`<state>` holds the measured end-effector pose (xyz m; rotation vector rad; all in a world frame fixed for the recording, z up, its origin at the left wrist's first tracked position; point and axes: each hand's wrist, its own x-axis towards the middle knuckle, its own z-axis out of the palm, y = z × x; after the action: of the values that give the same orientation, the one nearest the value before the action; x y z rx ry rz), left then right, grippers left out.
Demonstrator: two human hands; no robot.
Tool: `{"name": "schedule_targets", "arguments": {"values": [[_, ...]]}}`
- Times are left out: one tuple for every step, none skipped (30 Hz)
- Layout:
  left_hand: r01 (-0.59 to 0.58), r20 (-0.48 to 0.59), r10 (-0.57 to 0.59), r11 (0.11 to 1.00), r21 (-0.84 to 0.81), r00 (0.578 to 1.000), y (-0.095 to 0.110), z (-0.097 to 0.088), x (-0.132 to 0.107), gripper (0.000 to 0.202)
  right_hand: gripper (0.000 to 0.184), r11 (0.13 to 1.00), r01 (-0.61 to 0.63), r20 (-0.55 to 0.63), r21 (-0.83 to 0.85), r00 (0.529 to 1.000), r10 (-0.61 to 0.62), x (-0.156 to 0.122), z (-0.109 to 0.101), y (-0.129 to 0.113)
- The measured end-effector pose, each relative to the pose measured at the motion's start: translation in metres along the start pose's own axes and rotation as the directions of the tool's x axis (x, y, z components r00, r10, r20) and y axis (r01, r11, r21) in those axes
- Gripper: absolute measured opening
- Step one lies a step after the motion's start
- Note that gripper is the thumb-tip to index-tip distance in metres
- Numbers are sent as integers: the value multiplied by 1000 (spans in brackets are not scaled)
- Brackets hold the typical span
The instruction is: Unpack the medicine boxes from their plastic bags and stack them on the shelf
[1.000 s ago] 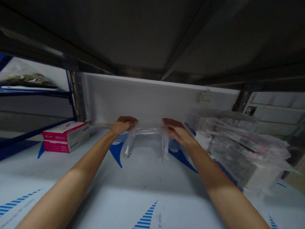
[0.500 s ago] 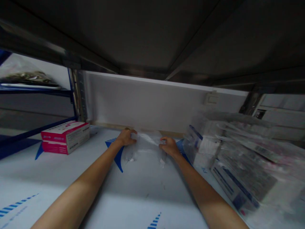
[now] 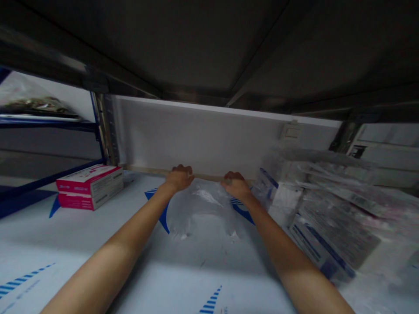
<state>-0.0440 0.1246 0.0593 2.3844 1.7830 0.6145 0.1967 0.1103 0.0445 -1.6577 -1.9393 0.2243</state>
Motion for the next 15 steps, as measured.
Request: {"name": "schedule_targets", "arguments": {"values": [[5,-35,-4,1000,20,999,9,7,-2,45,43,1000,16,-24,-23,1000,-16,1,8,-7],[4,-42,-3,999,39,999,18,17,-4,49,48,999,31,-26,-44,999,-32,0,17,-13],[8,-41,-5,998,61,999,24,27,-7,52,52,997,41,-11,-65,999,-42,-2,27,-18],[16,-26,-14,996,82,1000,29,37,-11,54,56,995,48,18,-85,999,-47,-5,38,-21],[18,-2,-18,995,102,1000,31,47,-14,57,58,994,48,53,-101,998,-42,-7,48,-23],[20,20,-22,993,120,1000,31,55,-17,59,60,992,41,90,-116,996,-30,-10,57,-23],[20,42,-26,991,136,999,28,60,-19,60,63,991,30,124,-129,992,-14,-12,65,-22],[20,61,-29,989,149,998,24,64,-20,62,66,990,17,153,-140,988,4,-14,70,-20],[21,77,-34,987,159,996,20,67,-21,63,70,989,4,175,-149,984,23,-15,73,-18],[24,91,-40,986,166,995,15,68,-21,64,74,987,-9,192,-158,981,40,-15,75,-17],[28,104,-46,985,171,993,11,68,-20,65,77,986,-22,205,-167,977,57,-14,76,-15],[32,118,-53,984,174,992,7,68,-19,66,79,984,-35,214,-177,974,73,-14,76,-14],[36,132,-60,984,176,989,4,68,-18,66,81,982,-47,224,-185,971,88,-13,75,-14],[39,147,-66,983,177,987,3,68,-16,67,81,979,-57,233,-194,967,103,-12,75,-14],[42,162,-72,983,178,984,2,68,-15,67,82,977,-66,243,-201,963,115,-11,74,-14]]}}
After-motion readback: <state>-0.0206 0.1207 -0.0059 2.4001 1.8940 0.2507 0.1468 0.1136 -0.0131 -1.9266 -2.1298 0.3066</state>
